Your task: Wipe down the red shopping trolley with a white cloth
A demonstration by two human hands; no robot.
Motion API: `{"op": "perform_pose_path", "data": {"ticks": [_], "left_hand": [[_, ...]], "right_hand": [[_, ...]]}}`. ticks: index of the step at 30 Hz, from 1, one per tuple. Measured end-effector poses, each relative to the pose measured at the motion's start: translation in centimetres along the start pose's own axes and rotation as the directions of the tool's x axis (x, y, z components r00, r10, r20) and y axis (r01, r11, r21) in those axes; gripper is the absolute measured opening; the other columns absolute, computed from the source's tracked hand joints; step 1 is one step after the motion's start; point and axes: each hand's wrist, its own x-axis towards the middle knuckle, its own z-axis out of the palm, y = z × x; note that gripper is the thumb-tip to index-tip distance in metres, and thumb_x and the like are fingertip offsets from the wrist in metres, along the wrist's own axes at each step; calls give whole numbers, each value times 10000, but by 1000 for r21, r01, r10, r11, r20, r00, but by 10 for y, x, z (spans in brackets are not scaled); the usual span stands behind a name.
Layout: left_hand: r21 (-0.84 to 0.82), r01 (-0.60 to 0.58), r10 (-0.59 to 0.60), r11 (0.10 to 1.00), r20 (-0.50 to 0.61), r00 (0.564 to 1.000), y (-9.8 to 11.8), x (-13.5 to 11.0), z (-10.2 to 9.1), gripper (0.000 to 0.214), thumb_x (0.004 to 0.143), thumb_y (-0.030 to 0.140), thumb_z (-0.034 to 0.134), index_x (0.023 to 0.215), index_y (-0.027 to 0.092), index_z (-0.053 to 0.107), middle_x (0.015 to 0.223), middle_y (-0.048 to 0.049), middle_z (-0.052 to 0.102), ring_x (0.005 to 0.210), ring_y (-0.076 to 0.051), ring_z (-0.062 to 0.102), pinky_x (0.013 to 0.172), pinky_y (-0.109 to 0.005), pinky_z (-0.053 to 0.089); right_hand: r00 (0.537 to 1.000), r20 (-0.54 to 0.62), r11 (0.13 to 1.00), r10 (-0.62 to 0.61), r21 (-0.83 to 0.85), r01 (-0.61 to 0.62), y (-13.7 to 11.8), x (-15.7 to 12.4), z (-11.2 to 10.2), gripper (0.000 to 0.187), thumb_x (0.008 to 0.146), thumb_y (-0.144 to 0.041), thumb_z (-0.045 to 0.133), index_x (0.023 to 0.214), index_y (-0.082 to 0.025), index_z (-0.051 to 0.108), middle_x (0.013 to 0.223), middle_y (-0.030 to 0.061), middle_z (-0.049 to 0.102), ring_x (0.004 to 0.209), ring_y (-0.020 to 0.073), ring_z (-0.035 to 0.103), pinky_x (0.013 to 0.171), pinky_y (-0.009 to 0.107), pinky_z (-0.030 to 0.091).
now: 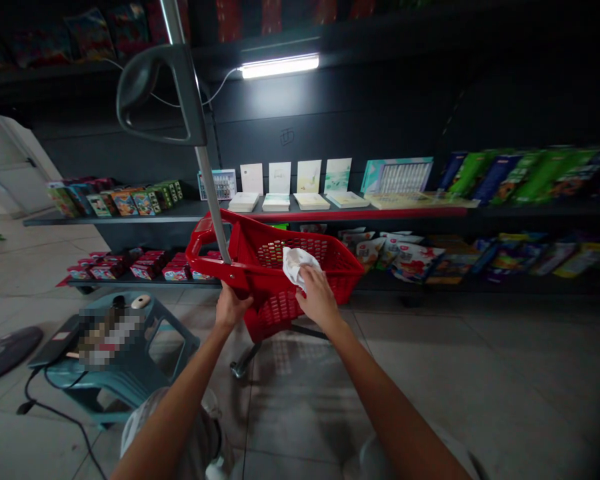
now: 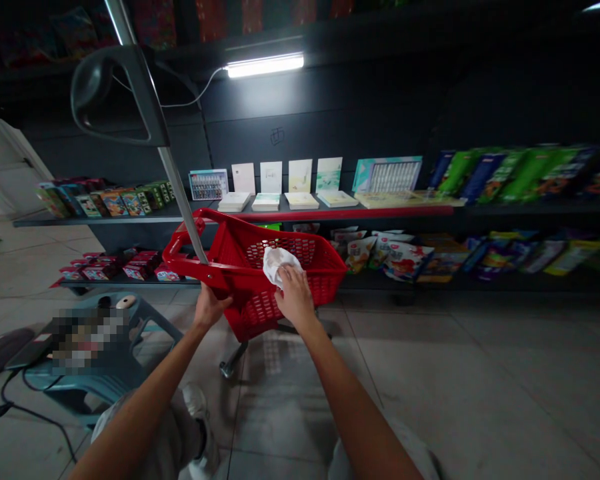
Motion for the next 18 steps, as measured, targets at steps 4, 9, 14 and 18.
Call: {"op": "perform_pose_path", "data": {"ticks": [4,9,14,18], "left_hand": [[117,2,-3,993,9,1000,-1,0,-8,918,777,400,792,1488,182,255,1302,-178,697,1211,-333,689,948,-416,551],[167,-8,4,986,24,1000,3,-1,-15,918,793,425,777,1498,166,250,1347,-201,668,1257,-355,659,956,-417,541],[173,-13,4,985,51,999,1,2,-20,940,798,424,777,1524,179,234,1376,-188,655,1300,-351,631,984,-418,530],[183,-17,7,983,55,998,-2,4,-24,965,806,440,767,1544,178,203,1403,-195,636,1310,-356,623,986,-431,532]], "right_hand": [[1000,26,999,-3,-44,4,10,2,0,556,806,-144,582,1362,-141,547,1398,177,597,1353,334,499,1228,535,309],[999,35,998,0,-61,3,23,0,-6,546,793,-138,589,1338,-143,569,1398,175,596,1348,325,495,1209,500,335],[999,46,996,7,-87,-2,40,-5,-11,585,776,-134,593,1359,-156,560,1368,166,616,1337,327,510,1196,506,341],[999,34,993,15,-114,-11,53,-11,-16,573,783,-136,578,1356,-146,563,1398,173,601,1345,324,508,1208,516,330]]}}
